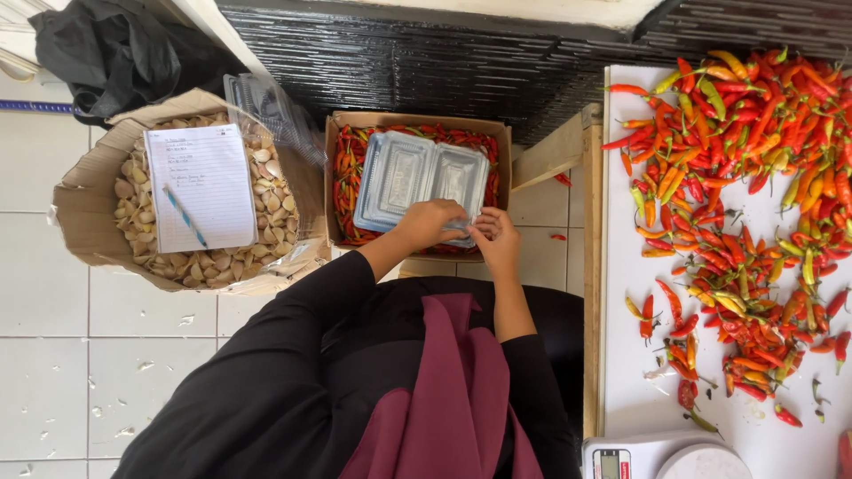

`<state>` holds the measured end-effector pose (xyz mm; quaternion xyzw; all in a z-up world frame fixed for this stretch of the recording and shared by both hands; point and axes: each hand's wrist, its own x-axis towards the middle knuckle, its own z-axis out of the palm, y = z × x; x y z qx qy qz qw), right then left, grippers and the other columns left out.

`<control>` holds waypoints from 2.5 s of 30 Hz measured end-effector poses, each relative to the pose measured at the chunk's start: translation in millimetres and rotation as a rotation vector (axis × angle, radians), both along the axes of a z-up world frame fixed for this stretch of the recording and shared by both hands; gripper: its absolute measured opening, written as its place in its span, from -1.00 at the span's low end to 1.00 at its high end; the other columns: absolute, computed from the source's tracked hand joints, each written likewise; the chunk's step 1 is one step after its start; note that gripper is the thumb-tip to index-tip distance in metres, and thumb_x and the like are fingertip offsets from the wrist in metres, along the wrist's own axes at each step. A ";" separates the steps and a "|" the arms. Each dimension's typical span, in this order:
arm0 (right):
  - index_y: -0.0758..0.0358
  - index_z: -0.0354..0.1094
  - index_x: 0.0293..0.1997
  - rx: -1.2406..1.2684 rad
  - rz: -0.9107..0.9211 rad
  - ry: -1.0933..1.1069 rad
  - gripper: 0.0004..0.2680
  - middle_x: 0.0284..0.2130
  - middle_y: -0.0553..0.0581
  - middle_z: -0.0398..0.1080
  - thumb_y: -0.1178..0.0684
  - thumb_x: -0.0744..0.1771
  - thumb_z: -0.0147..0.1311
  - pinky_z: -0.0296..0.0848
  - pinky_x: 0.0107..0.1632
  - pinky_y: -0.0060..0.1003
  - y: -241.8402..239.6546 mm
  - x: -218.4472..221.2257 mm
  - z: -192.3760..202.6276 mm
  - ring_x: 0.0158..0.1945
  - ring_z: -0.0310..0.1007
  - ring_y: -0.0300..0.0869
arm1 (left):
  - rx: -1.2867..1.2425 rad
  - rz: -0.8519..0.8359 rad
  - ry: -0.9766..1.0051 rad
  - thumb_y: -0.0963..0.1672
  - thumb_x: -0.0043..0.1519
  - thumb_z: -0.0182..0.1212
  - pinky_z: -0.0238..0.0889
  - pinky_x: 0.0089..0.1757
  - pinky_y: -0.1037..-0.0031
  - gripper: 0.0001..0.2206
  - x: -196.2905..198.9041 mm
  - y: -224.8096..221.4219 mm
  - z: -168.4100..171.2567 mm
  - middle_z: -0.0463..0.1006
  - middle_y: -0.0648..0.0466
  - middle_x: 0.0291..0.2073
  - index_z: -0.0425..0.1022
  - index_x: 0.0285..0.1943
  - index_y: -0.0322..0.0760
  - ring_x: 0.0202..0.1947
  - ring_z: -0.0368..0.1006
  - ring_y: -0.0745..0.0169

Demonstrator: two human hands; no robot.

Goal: The person sorts red and green chili peppers from a pile on a table and places them into plastic containers on a digital scale before closing the containers.

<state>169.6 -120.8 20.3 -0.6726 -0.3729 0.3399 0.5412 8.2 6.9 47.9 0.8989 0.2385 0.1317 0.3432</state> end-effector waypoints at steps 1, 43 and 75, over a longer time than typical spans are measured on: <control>0.37 0.31 0.13 -0.003 -0.008 0.002 -0.65 -0.20 0.30 0.50 0.28 0.26 0.32 0.58 -0.11 -0.25 -2.1 -1.0 0.6 -0.17 0.57 -0.08 | -0.003 -0.008 0.002 -0.03 0.05 0.43 0.46 -0.23 0.31 -0.78 -0.1 -1.8 -5.4 0.62 0.18 -0.30 0.53 -0.19 -0.02 -0.22 0.59 0.11; 0.19 -0.04 0.46 0.394 0.067 0.765 -0.26 0.30 0.42 0.22 -0.64 0.29 -0.33 0.57 0.12 -0.03 18.2 -2.0 197.7 0.20 0.43 0.20 | 0.239 0.185 -0.891 -0.29 0.07 0.10 0.19 -0.13 0.46 -0.74 7.4 -19.4 182.9 0.54 0.27 -0.41 0.62 -0.34 -0.02 -0.36 0.43 0.27; 0.28 0.19 0.22 0.305 -1.585 -0.215 -0.76 -0.51 0.02 0.21 0.27 0.40 -0.08 0.23 -0.53 -0.53 -399.1 -38.7 221.6 -0.57 0.23 -0.32 | -0.700 -1.010 -0.631 -0.19 0.33 0.11 0.51 -0.19 0.35 -0.73 195.4 -273.4 203.5 0.51 -0.16 0.01 0.46 0.20 -0.38 -0.15 0.54 0.02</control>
